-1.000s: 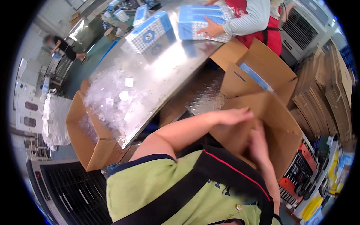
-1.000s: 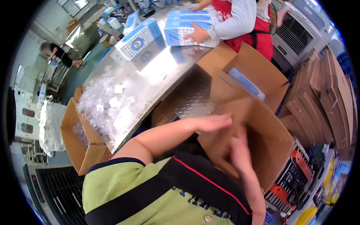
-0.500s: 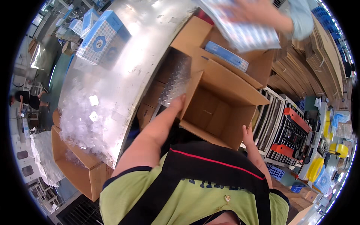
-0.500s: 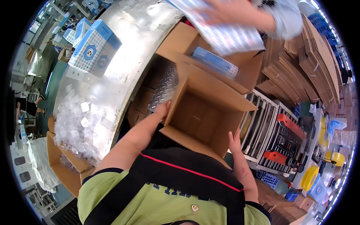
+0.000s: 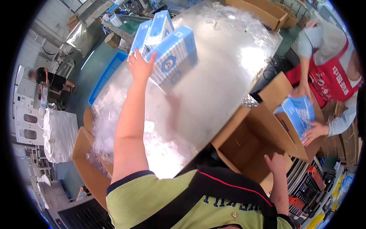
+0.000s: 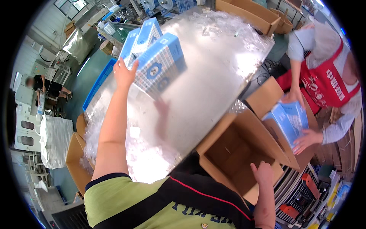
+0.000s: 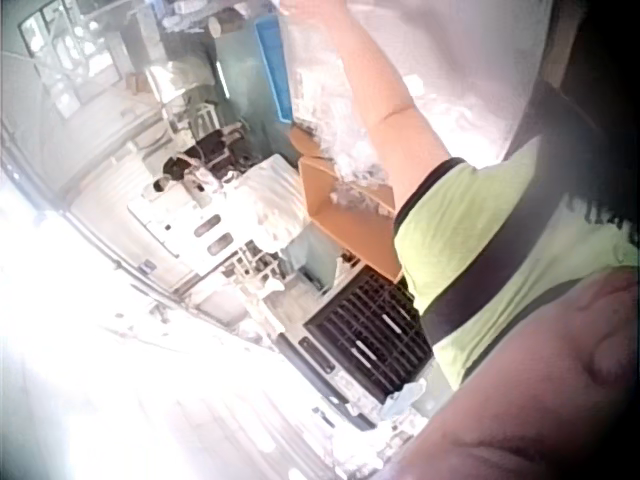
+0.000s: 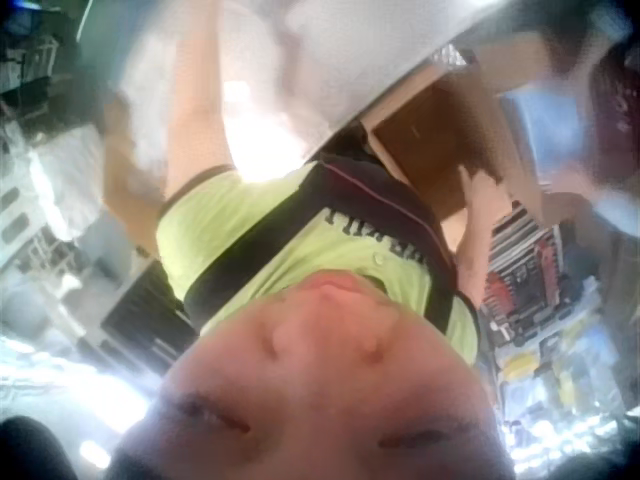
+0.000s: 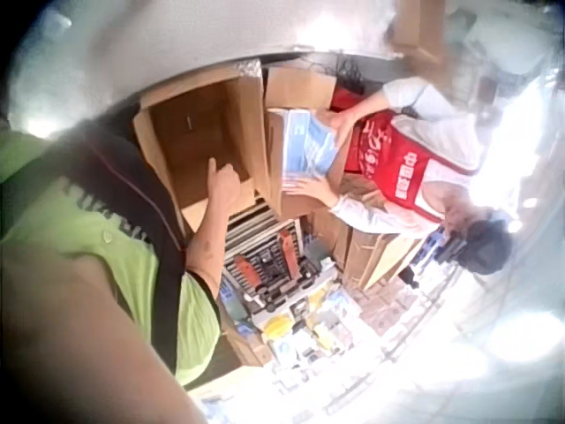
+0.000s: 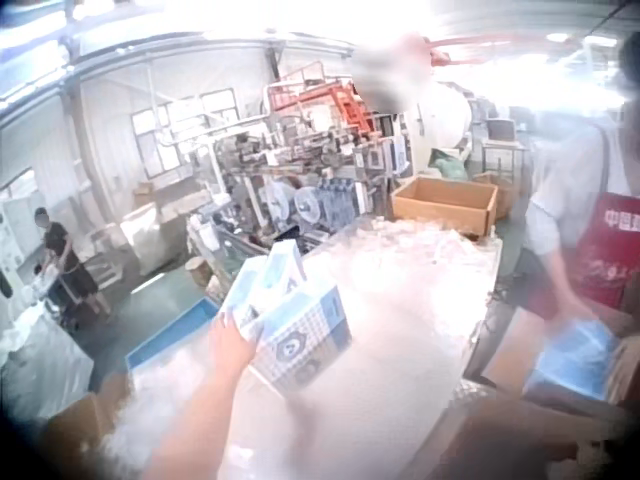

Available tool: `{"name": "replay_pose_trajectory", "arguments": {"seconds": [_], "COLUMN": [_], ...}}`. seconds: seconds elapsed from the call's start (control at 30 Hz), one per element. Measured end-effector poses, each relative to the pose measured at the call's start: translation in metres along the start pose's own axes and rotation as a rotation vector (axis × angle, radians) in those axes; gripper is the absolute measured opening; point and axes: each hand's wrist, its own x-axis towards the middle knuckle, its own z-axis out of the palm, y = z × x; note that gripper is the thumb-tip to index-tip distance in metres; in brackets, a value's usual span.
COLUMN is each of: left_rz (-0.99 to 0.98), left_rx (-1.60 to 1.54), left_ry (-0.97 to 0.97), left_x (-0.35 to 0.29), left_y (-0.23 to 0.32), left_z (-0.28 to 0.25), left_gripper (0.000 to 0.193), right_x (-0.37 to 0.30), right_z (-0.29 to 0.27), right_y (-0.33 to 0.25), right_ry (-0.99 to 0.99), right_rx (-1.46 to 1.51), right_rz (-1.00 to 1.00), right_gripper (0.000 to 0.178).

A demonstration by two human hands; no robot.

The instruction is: The person repeatedly places bubble wrap and stacks of blue product boxes into cardboard shipping boxes on a metal table, then closes the flaps and moves the boxes to a nearby roller conveyor. A coworker assists by handing over boxes and bubble wrap.

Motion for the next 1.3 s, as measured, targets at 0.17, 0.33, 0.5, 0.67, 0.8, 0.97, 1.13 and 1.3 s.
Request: {"name": "replay_pose_trajectory", "arguments": {"seconds": [0.17, 0.33, 0.5, 0.67, 0.8, 0.97, 1.13, 1.3], "left_rz": [0.135, 0.305, 0.261, 0.067, -0.018, 0.29, 0.729, 0.73], "left_rx": [0.027, 0.038, -0.03, 0.288, -0.14, -0.412, -0.449, -0.577], "left_ry": [-0.187, -0.596, -1.039, -0.285, -0.783, -0.939, -1.155, -0.788], "left_x": [0.113, 0.098, 0.122, 0.153, 0.178, 0.129, 0.068, 0.048], "left_y": [-0.015, 0.024, 0.004, -0.084, -0.069, -0.008, 0.06, 0.043], "left_z": [0.069, 0.095, 0.003, 0.07, 0.112, 0.073, 0.021, 0.012], "left_gripper": [0.081, 0.081, 0.089, 0.108, 0.123, 0.109, 0.104, 0.087], "right_x": [0.007, 0.051, 0.079, 0.101, 0.144, 0.127, 0.027, 0.027], "right_z": [-0.068, -0.095, -0.146, -0.203, -0.225, -0.169, -0.102, -0.12], "right_y": [-0.128, -0.22, -0.289, -0.43, -0.485, -0.454, -0.372, -0.359], "right_ry": [0.298, 0.369, 0.564, 0.751, 0.783, 0.716, 0.571, 0.467], "right_rx": [0.257, 0.18, 0.122, -0.099, -0.136, -0.216, -0.15, 0.072], "right_rz": [-0.728, -1.034, -1.102, -1.333, -1.359, -1.546, -1.42, -1.294], "right_gripper": [0.055, 0.052, 0.06, 0.081, 0.086, 0.09, 0.09, 0.087]}}
